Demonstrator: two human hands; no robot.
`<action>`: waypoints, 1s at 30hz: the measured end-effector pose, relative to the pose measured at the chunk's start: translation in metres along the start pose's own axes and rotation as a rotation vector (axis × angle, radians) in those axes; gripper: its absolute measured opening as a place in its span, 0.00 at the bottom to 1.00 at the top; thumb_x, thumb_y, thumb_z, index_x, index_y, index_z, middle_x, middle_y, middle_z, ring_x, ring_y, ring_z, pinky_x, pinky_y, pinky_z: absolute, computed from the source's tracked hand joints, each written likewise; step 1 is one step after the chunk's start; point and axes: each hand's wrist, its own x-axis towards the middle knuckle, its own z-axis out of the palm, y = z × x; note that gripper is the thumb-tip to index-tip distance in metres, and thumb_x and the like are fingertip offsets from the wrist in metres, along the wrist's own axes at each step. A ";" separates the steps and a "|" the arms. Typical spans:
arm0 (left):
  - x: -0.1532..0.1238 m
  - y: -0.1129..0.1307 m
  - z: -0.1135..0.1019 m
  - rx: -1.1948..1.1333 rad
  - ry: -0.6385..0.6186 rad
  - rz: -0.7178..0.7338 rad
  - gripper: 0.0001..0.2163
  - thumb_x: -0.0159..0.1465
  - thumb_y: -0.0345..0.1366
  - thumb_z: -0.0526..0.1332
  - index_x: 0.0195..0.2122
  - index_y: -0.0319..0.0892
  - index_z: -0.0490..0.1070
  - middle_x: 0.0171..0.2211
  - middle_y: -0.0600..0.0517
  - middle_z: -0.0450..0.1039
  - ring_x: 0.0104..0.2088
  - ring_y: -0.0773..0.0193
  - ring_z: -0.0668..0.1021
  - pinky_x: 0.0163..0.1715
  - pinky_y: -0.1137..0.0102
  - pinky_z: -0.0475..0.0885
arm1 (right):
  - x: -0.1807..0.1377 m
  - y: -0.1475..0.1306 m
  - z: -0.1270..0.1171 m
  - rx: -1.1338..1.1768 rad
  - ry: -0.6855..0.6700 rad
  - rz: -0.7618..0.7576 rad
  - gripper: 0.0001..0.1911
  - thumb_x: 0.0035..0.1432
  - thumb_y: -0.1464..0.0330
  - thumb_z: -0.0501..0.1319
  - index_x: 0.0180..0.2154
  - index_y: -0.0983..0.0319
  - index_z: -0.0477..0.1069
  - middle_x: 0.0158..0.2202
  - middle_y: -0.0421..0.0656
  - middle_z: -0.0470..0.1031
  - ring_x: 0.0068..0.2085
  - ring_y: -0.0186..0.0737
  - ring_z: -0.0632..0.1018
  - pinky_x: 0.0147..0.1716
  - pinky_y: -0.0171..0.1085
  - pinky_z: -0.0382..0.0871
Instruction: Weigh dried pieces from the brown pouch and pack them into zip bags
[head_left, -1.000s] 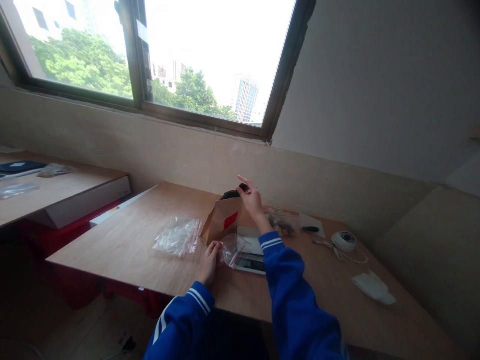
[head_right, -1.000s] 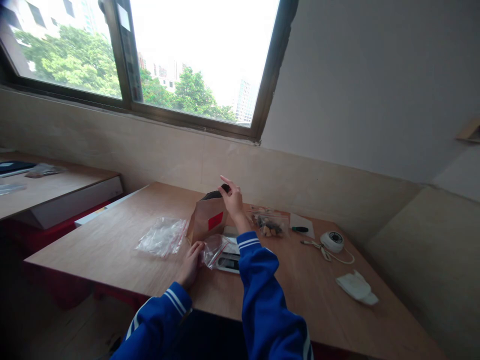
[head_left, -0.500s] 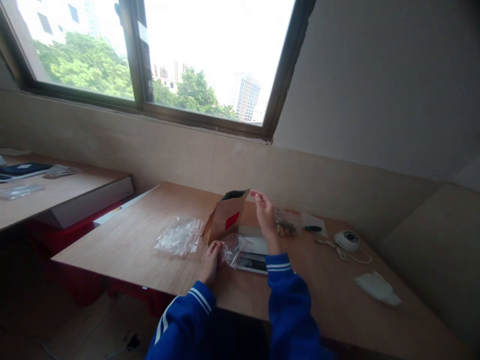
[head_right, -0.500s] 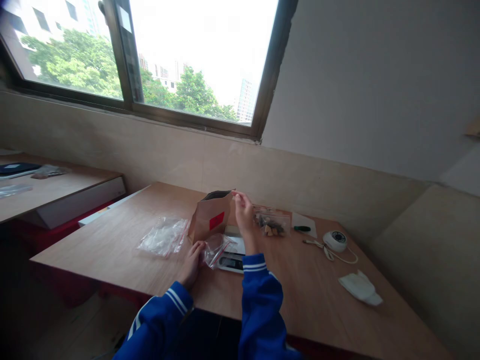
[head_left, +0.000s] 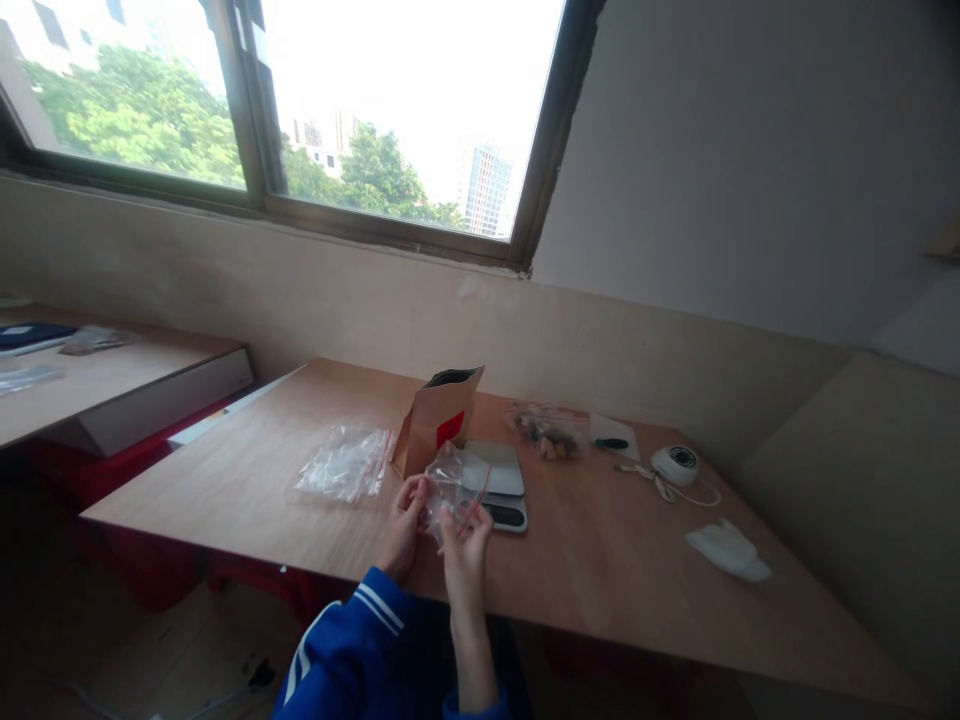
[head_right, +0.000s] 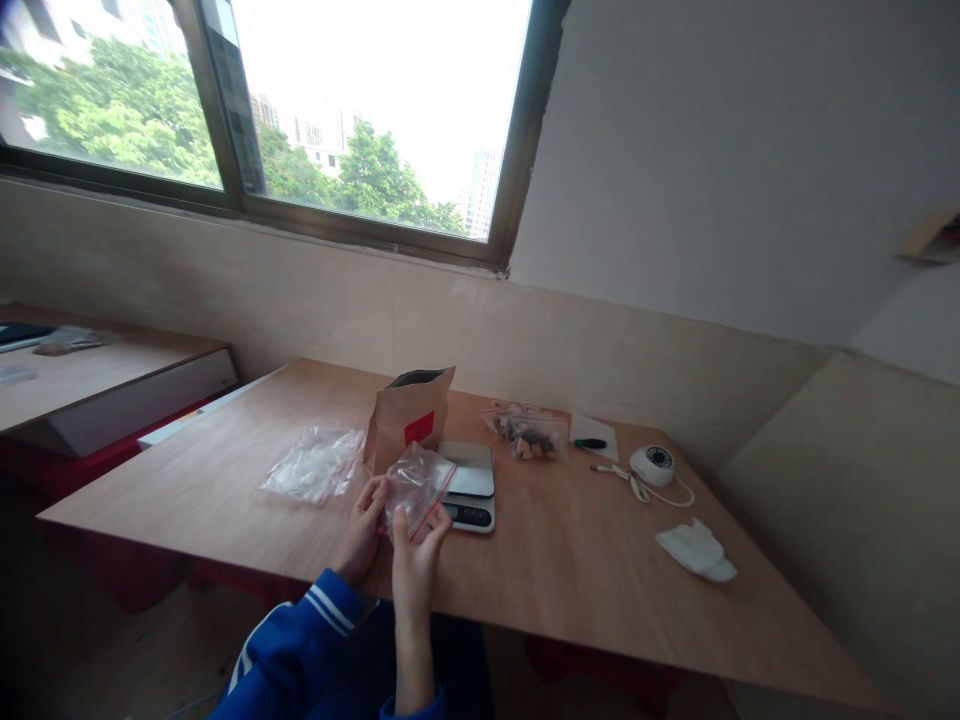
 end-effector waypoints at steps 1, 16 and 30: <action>-0.006 0.000 -0.001 -0.006 0.018 -0.004 0.20 0.51 0.52 0.67 0.36 0.42 0.69 0.22 0.60 0.63 0.17 0.77 0.60 0.14 0.81 0.52 | 0.000 -0.002 -0.002 0.013 -0.007 -0.012 0.30 0.46 0.51 0.66 0.46 0.58 0.60 0.48 0.51 0.72 0.41 0.46 0.78 0.29 0.36 0.71; -0.017 0.046 0.017 0.214 -0.118 0.010 0.21 0.57 0.52 0.62 0.43 0.41 0.74 0.41 0.46 0.75 0.38 0.58 0.77 0.33 0.69 0.71 | 0.009 -0.037 -0.063 -0.190 -0.339 -0.197 0.12 0.51 0.63 0.67 0.37 0.60 0.72 0.36 0.42 0.74 0.36 0.42 0.76 0.38 0.39 0.71; -0.030 0.065 0.044 0.149 -0.014 0.199 0.17 0.57 0.51 0.63 0.39 0.46 0.64 0.24 0.59 0.62 0.16 0.77 0.59 0.13 0.78 0.51 | 0.013 -0.027 -0.061 0.010 -0.185 -0.129 0.27 0.54 0.52 0.62 0.52 0.56 0.64 0.51 0.48 0.71 0.37 0.41 0.77 0.29 0.36 0.72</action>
